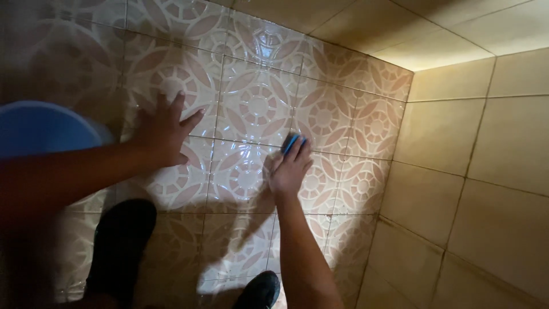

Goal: Scrubbing a tiled bathroom floor with a brush and water.

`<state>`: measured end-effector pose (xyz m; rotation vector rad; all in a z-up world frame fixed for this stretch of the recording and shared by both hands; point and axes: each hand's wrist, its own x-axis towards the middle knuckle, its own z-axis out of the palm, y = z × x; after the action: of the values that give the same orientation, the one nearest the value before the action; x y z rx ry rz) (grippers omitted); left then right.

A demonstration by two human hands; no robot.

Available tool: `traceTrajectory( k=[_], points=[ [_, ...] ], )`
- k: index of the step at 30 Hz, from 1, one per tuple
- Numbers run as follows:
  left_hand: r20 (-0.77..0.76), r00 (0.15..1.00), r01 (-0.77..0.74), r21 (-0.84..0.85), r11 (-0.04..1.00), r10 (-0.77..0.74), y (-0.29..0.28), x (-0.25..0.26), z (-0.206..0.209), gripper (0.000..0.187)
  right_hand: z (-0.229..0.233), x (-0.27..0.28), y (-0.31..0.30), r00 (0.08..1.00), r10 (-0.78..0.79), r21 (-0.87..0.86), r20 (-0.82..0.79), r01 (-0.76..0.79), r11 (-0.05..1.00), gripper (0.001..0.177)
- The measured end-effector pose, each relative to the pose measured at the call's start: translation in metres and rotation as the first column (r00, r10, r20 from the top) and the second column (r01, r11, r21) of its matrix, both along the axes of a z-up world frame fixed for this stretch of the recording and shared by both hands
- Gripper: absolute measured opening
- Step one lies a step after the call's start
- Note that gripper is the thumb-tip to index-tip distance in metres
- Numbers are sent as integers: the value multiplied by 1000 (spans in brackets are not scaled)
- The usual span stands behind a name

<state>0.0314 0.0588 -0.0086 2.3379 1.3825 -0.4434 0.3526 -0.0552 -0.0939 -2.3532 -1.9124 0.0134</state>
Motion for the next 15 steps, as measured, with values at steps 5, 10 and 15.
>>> traceTrajectory(
  k=[5,10,15],
  points=[
    [37,999,-18,37,999,17,-4,0,-5,119,-28,-2,3,994,-106,52,-31,107,993,84],
    [24,999,29,157,987,-33,-4,-4,-7,112,-14,-45,-47,993,44,59,-113,-38,998,83],
    [37,998,39,129,991,-44,8,-3,-19,118,-2,-39,-29,967,247,22,-66,-246,969,83]
  ],
)
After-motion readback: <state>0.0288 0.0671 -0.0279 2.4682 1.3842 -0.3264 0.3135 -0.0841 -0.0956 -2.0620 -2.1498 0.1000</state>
